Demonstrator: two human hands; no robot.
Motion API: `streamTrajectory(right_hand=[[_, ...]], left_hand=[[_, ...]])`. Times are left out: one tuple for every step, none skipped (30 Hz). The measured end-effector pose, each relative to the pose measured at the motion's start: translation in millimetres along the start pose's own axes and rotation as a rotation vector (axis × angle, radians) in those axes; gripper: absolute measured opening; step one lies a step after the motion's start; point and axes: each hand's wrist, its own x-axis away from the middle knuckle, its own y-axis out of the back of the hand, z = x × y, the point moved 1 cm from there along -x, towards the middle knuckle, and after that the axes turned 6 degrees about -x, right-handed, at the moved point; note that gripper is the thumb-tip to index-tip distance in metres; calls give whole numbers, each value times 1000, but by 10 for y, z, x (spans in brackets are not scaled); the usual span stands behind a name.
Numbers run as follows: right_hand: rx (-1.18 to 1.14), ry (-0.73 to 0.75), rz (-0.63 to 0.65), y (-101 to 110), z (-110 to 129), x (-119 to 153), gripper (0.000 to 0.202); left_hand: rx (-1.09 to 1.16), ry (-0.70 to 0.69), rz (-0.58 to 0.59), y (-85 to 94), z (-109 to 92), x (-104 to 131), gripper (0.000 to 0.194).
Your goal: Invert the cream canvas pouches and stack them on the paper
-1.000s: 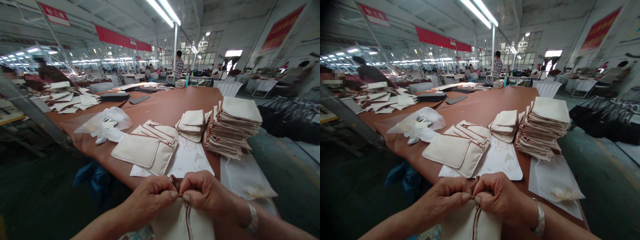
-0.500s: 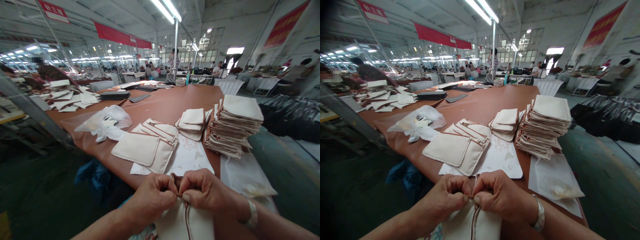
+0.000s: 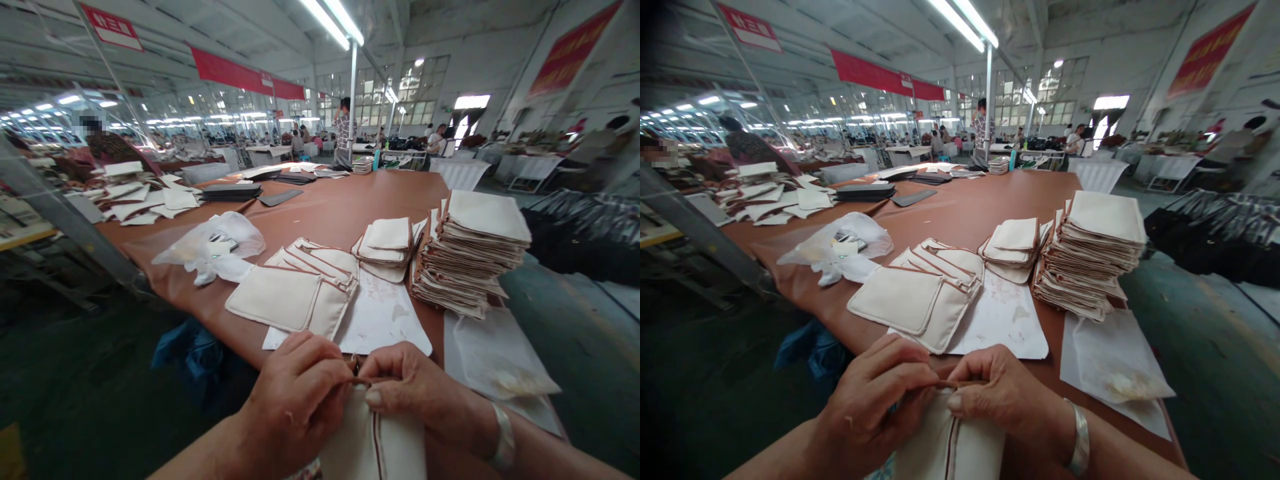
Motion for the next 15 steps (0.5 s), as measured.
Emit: streamTrajectory(right_hand=[[7, 6, -13, -8, 0, -8, 39], [12, 7, -20, -14, 0, -16, 38], [20, 8, -24, -18, -1, -24, 37], [34, 10, -26, -21, -3, -30, 36], [51, 12, -27, -24, -5, -35, 35], [73, 17, -26, -28, -8, -37, 34], [96, 26, -26, -33, -10, -37, 33], [115, 36, -28, -38, -13, -36, 32], [126, 45, -32, -43, -15, -35, 31], [128, 43, -33, -47, -19, -34, 30], [124, 38, -37, -48, -22, -34, 28], [110, 27, -43, -47, -25, -36, 25], [89, 13, -55, -42, -27, -39, 23], [71, -1, -67, -35, -30, -44, 20], [57, -12, -78, -26, -32, -49, 18]], left_hand=[[-64, -57, 9, 0, -17, -6, 20], [-114, -95, 23, -4, -32, -12, 20], [-153, -119, 33, -11, -44, -17, 19], [-185, -133, 33, -20, -53, -19, 17], [-212, -139, 34, -33, -58, -17, 16], [-235, -136, 38, -49, -61, -13, 14], [-257, -125, 48, -67, -60, -6, 14], [-278, -107, 61, -87, -57, 3, 13], [-298, -87, 81, -107, -54, 13, 13], [-318, -72, 101, -125, -50, 22, 13], [-337, -63, 119, -140, -47, 30, 13], [-354, -61, 131, -153, -45, 36, 12], [-366, -66, 144, -162, -42, 42, 12], [-374, -72, 154, -169, -39, 46, 11], [-376, -81, 167, -174, -35, 50, 9]])
